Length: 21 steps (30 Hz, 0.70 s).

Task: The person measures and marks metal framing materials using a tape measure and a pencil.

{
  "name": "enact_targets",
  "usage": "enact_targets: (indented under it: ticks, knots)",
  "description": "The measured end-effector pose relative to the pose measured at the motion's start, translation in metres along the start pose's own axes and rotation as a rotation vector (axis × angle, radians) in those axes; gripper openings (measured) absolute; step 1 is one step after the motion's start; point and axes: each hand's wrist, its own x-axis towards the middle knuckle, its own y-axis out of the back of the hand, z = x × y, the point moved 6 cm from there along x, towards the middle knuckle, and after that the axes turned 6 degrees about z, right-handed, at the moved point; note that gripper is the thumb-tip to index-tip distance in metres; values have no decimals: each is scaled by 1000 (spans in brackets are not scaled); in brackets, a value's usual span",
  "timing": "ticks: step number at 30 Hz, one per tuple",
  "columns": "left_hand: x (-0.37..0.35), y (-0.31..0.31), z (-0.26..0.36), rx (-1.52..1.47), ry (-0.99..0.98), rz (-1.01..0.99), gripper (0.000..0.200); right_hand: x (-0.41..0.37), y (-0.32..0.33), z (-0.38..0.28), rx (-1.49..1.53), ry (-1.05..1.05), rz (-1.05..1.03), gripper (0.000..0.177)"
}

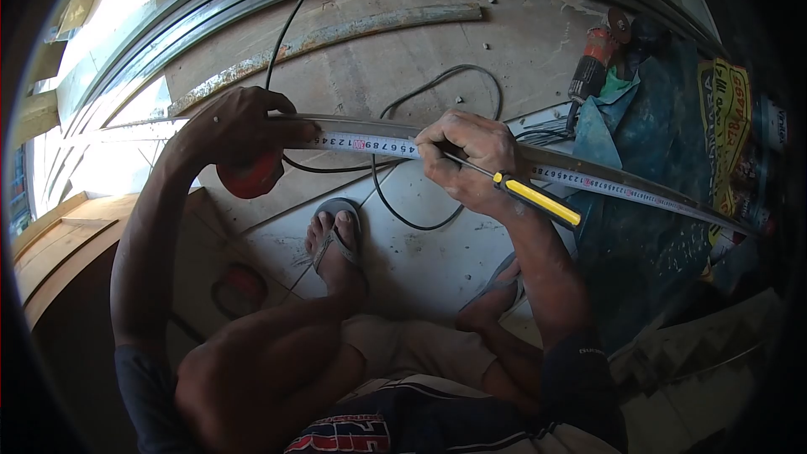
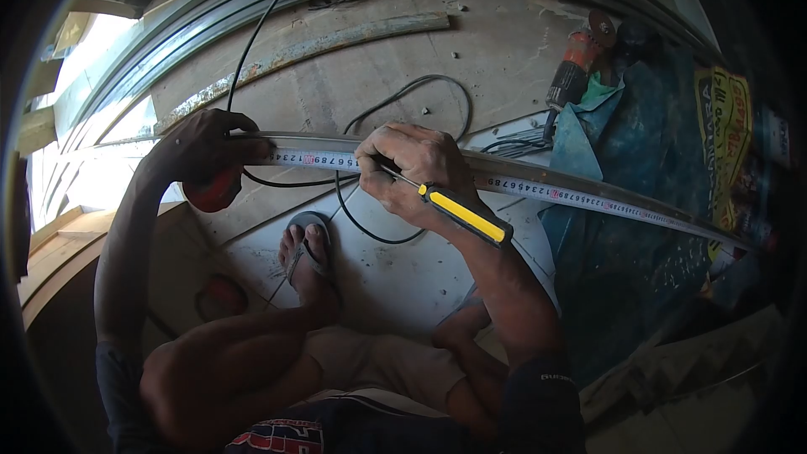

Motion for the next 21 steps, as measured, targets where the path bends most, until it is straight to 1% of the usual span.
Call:
enact_targets:
  ticks: [2,5,8,10,11,13,14,16,17,20,21]
  knots:
    - [1,2,2,14,-35,19,46,0,0,1,-1,-2,20,11]
    - [-2,2,3,5,11,2,47,-2,0,4,23,-28,33,10]
    - [-4,5,10,-14,-37,25,48,-1,0,-1,0,17,-4,9]
    - [-3,5,8,4,23,2,48,-1,1,-1,6,-25,19,9]
    - [-3,5,7,4,22,3,48,-1,1,0,5,-24,19,9]
    - [-4,5,11,-23,-101,13,49,-2,-1,3,5,-32,37,9]
    - [-3,3,9,-24,-99,13,49,-2,0,2,7,-32,36,9]
    - [0,-1,-1,3,25,-18,49,-1,0,0,4,-15,-18,9]
    - [-1,1,1,4,25,-17,49,-1,-1,0,4,-14,-17,9]
    - [-4,5,7,-1,0,13,49,-1,0,1,7,-13,36,10]
    - [-4,5,8,-5,-60,29,49,-2,0,2,12,-23,33,10]
